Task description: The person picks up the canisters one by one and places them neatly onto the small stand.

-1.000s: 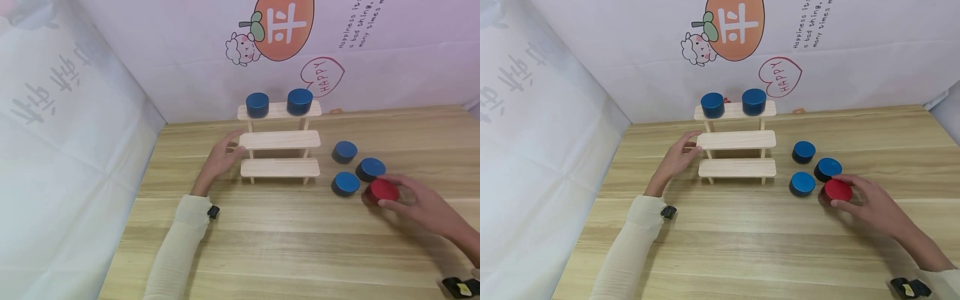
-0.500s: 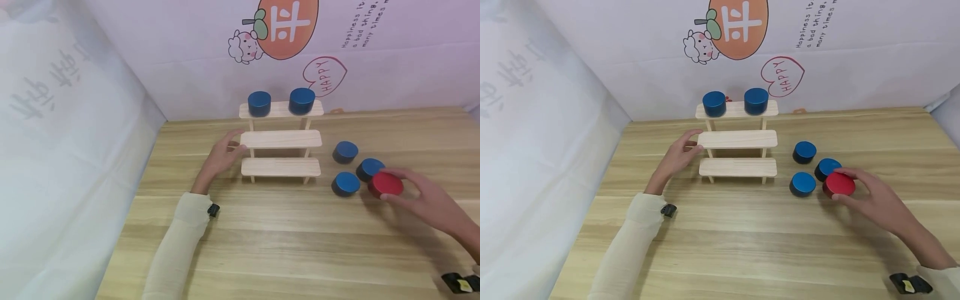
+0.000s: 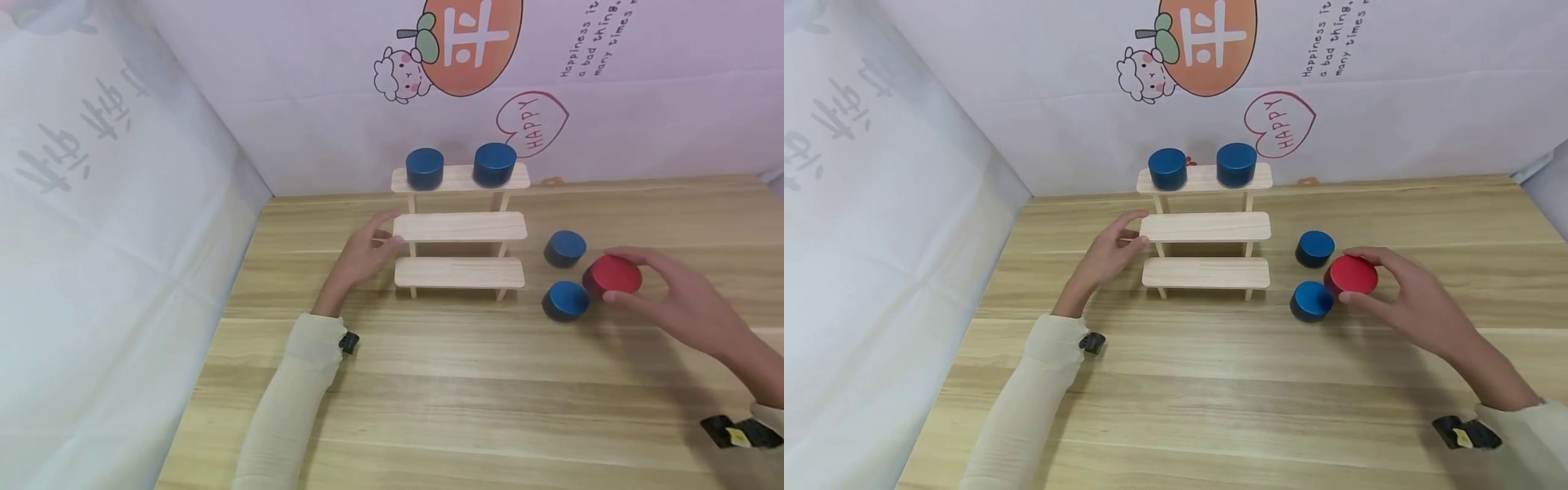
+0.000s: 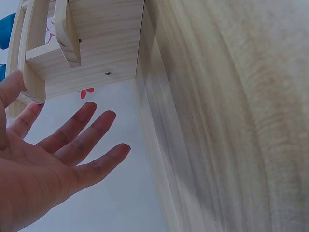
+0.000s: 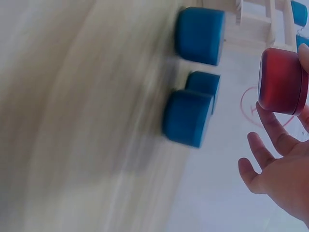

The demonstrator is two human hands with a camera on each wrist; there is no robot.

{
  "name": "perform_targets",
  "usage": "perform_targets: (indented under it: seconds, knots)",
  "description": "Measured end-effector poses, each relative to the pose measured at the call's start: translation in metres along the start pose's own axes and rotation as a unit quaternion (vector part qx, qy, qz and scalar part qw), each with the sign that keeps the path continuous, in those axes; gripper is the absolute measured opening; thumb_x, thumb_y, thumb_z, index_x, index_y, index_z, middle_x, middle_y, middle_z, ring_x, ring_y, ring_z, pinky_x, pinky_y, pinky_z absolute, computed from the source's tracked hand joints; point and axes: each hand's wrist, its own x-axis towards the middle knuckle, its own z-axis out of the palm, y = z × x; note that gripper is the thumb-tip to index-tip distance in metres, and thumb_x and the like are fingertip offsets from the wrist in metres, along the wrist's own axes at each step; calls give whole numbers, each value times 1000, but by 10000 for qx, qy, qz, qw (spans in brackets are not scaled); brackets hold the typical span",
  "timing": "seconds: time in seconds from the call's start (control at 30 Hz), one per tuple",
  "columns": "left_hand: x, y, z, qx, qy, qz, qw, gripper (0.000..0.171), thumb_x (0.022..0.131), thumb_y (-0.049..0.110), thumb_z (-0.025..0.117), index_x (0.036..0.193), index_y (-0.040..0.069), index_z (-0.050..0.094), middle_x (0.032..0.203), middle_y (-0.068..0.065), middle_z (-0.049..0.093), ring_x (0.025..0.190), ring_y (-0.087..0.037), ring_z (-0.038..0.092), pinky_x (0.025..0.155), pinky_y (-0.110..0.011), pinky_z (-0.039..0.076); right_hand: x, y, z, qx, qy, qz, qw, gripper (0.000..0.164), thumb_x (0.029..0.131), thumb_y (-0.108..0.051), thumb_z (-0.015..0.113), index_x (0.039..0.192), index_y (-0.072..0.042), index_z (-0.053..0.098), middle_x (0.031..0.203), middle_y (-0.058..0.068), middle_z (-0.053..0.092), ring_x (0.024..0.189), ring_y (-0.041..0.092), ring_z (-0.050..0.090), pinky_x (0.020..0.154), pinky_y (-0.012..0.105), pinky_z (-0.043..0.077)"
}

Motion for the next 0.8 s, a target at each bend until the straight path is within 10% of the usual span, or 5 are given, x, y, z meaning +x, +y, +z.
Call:
perform_targets:
  seconds: [0.2, 0.37, 0.8]
  knots:
    - [0, -1, 0, -53, -7, -33, 10000, 54, 101, 39, 59, 151, 29, 42, 149, -14, 46, 120, -31, 57, 95, -48, 49, 12, -17, 3, 84, 44, -235, 9997, 63, 87, -21, 81, 142, -14, 53, 138, 16, 55, 129, 33, 43, 105, 52, 32]
    - [1, 0, -1, 59, -30, -7, 10000, 53, 102, 36, 59, 151, 26, 43, 151, -10, 45, 120, -29, 57, 95, -47, 49, 20, -30, 9, -39, 81, -381, 9992, 61, 86, -21, 82, 141, -13, 56, 136, 15, 57, 119, 27, 48, 83, 25, 35]
    - [2, -2, 0, 176, -9, -29, 9998, 54, 102, 41, 58, 152, 30, 41, 153, -7, 44, 120, -26, 57, 94, -48, 49, 48, -64, 26, 61, 92, -822, 9966, 63, 84, -21, 84, 140, -10, 57, 135, 13, 58, 112, 27, 52, 74, 20, 40]
